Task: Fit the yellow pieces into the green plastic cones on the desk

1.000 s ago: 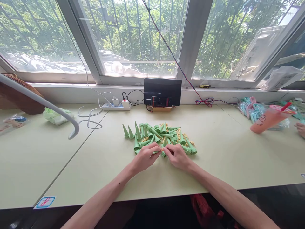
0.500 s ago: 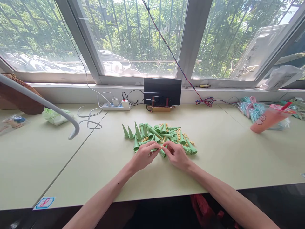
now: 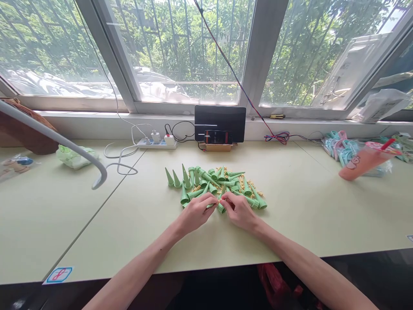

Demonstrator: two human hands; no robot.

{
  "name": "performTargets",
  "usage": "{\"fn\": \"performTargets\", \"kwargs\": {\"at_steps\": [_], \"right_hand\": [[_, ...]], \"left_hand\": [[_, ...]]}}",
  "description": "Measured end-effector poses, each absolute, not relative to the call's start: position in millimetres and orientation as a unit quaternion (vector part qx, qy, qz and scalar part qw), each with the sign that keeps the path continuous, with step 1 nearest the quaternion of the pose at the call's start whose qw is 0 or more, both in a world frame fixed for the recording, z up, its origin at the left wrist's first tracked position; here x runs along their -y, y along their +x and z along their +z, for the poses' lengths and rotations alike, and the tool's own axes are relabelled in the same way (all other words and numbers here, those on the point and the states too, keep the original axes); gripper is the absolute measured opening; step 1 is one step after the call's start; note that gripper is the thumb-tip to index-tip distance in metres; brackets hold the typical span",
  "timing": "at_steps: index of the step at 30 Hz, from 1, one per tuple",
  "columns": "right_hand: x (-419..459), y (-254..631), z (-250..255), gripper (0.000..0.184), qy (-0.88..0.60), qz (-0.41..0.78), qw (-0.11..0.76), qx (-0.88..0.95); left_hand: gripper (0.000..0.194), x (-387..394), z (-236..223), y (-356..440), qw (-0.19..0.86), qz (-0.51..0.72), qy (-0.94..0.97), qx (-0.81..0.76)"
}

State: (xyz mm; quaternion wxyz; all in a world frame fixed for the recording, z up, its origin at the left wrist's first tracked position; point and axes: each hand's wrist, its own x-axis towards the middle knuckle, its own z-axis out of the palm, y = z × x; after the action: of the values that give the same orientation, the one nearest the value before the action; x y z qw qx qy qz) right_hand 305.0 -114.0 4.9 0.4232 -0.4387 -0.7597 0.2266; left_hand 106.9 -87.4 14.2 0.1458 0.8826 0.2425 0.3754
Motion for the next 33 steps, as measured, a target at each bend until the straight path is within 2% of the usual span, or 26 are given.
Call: {"fn": "performTargets", "kwargs": {"at_steps": [15,25,33], "right_hand": [[114.4,301.3,6.1,0.027,-0.457,0.252,0.436,0.733],[113.0,300.9,2.4,0.017,-0.452,0.269,0.431,0.733],[111.0,301.9,0.5,0.017,-0.453,0.249,0.428,0.741]], "left_hand": [[0.014,86.4,13.6,106.9,0.124,0.384,0.887,-0.226],[0.016,82.0,14.1,105.4,0.117,0.395,0.879,-0.240],[0.014,83.3,10.8,107.4,0.125,0.395,0.879,-0.235]]}}
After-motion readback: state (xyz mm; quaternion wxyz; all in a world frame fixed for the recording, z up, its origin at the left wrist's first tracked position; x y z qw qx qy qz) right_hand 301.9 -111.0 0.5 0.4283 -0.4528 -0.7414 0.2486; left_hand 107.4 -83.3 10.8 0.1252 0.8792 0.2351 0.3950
